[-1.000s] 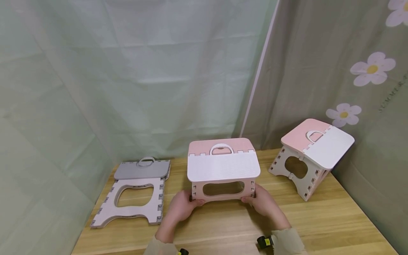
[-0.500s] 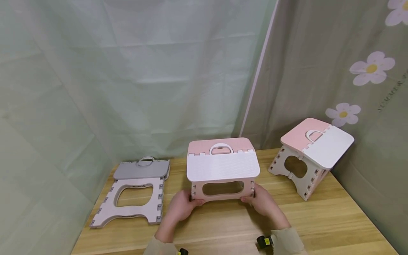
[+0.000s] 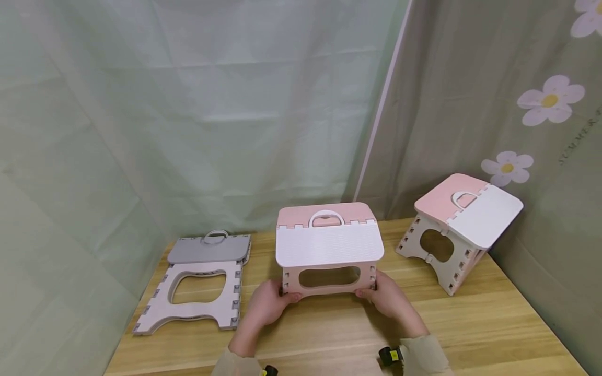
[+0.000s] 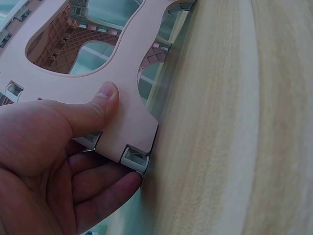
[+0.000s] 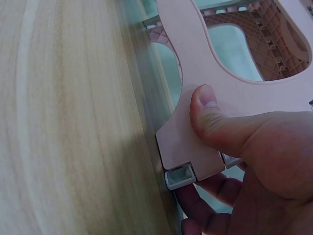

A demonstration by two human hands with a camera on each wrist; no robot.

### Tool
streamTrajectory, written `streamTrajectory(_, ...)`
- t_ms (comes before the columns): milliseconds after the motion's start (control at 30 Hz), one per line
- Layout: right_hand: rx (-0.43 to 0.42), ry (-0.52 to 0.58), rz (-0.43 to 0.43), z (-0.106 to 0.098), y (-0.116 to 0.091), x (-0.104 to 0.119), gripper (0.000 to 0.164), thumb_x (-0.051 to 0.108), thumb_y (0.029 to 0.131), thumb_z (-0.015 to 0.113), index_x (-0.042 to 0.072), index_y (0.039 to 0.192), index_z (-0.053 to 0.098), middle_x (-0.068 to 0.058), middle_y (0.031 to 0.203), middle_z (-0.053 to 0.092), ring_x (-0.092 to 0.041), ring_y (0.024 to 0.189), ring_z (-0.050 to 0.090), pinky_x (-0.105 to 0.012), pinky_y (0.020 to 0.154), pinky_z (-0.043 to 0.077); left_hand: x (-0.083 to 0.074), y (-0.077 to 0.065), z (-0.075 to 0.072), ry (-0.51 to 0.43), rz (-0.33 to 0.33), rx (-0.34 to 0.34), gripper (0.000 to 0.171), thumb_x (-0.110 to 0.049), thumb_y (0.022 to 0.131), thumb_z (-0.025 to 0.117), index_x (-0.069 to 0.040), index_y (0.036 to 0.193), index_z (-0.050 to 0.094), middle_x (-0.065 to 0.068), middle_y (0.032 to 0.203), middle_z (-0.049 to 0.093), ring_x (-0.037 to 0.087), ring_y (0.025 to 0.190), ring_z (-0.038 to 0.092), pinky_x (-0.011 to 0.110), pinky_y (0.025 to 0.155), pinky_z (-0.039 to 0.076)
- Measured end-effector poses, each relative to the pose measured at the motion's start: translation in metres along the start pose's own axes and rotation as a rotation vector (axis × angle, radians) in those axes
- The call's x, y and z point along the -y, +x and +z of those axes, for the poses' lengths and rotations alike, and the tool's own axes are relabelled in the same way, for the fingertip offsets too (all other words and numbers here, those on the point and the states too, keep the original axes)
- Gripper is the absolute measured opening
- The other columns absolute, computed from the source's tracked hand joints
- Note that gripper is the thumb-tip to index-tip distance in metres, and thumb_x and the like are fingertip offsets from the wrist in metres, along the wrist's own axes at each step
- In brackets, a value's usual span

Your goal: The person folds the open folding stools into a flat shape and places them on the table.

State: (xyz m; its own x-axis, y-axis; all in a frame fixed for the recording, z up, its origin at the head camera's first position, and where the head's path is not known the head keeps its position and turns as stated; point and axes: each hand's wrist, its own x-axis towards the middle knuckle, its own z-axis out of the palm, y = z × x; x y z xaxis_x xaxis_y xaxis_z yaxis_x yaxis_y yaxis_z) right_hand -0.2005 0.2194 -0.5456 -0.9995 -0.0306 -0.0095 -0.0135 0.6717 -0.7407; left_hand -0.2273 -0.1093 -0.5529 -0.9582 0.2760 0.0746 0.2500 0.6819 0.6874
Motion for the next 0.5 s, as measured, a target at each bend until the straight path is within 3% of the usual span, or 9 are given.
streamTrajectory(500,-0.004,-0.005,0.008,0.0008,0.0003,0.0013,0.037,0.019,0.095,0.083,0.011,0.128,0.068,-0.004,0.119,0.071,-0.024,0.103,0.060,-0.050,0.092,0.049,-0.0006,-0.0004,-0.0002,0.003,-0.003,-0.004,0.035,-0.044,0.090,0.086,-0.014,0.085,0.070,-0.004,0.072,0.060,0.015,0.064,0.050,0.036,0.058,0.042)
